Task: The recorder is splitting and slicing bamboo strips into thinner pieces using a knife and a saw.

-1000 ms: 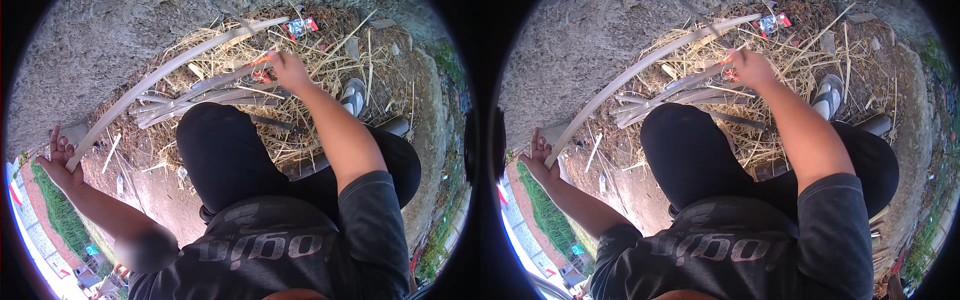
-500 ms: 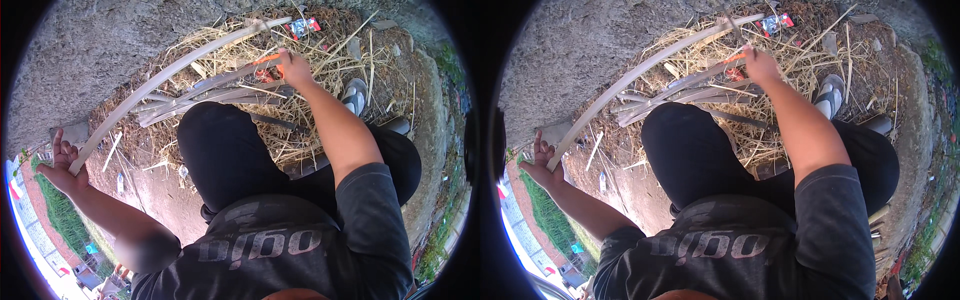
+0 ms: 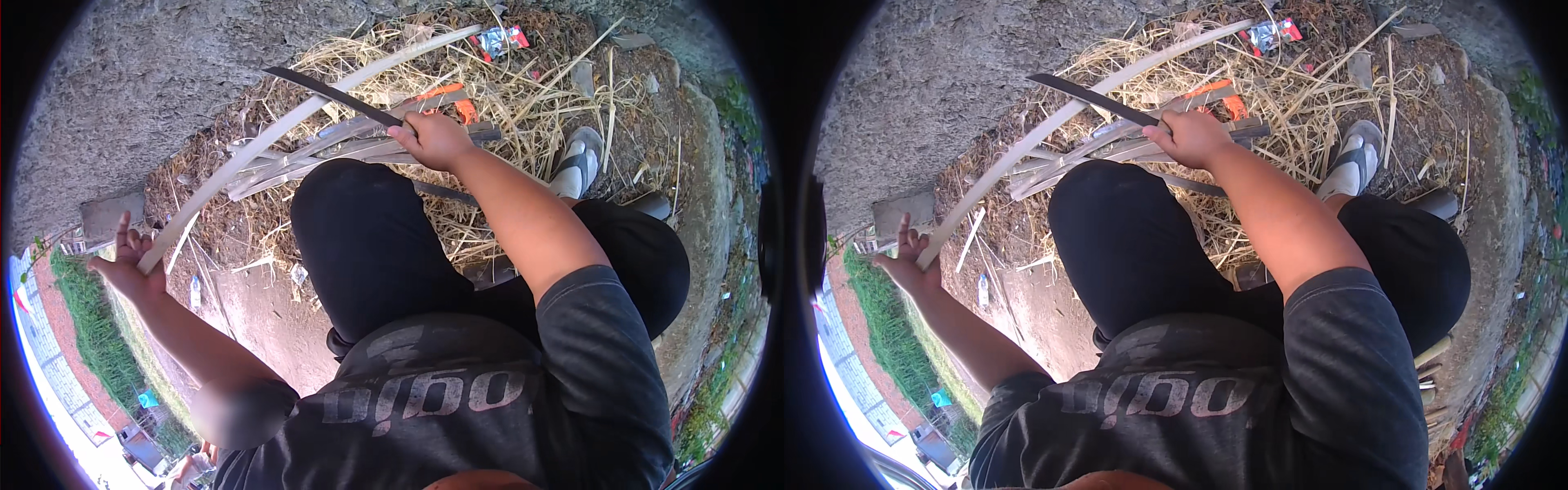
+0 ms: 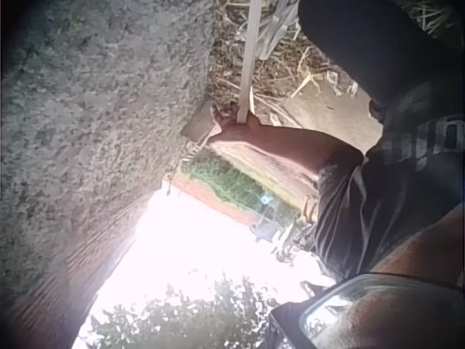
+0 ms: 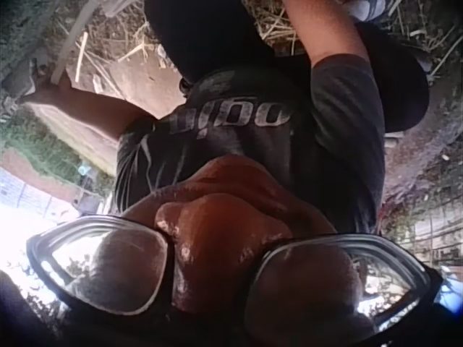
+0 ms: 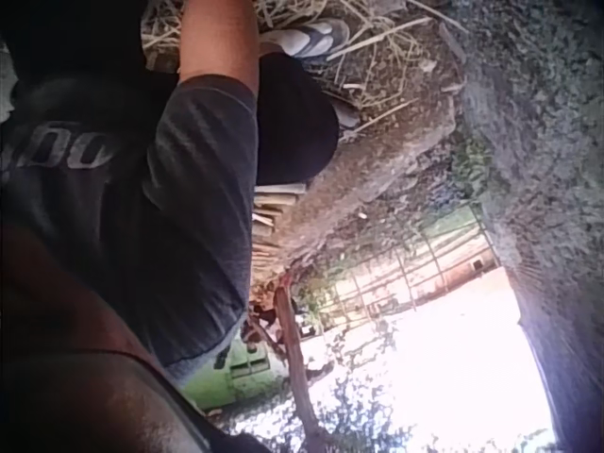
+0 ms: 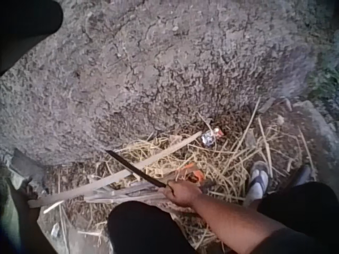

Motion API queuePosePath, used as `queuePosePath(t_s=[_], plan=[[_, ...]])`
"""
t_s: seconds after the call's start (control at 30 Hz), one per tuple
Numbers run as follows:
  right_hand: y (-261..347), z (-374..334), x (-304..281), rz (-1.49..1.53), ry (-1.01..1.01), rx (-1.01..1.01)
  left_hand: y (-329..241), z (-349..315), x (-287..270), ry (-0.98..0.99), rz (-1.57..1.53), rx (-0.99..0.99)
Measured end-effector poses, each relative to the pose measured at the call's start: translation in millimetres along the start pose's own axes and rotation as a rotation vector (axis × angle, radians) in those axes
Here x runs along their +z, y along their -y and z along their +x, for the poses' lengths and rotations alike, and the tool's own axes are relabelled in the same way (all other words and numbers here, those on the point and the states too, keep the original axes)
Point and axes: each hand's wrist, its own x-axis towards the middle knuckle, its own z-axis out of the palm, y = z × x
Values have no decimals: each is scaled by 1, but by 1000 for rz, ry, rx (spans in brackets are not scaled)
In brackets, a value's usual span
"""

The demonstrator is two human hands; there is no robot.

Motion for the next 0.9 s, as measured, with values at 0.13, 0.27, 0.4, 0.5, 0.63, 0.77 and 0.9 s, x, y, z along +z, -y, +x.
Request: queuePosePath(t_s=[0.13,0.27,0.4,0.5,0.63,0.77,0.9], plan=[[-23,2,6,-34,-54,-39,18,-6,-20,-65,-66,-92],[-51,-12,-42,-23,-155,632,14,-9,-30,53,-145,-129],[-31,-14,-52,84,-236,366,5,-8,-21,-1,-217,-7],[4,-4,-32,218,-112,85,-11,-6,-18,30,-304,72],[17,6,-15,20,84,-42,-26,0,-19,144,-282,144],[-11,6,-21,43,-26,254,-23,5,-21,194,-276,118],[-32,7,-44,7,-104,445,-10,9,-22,19,-318,48]])
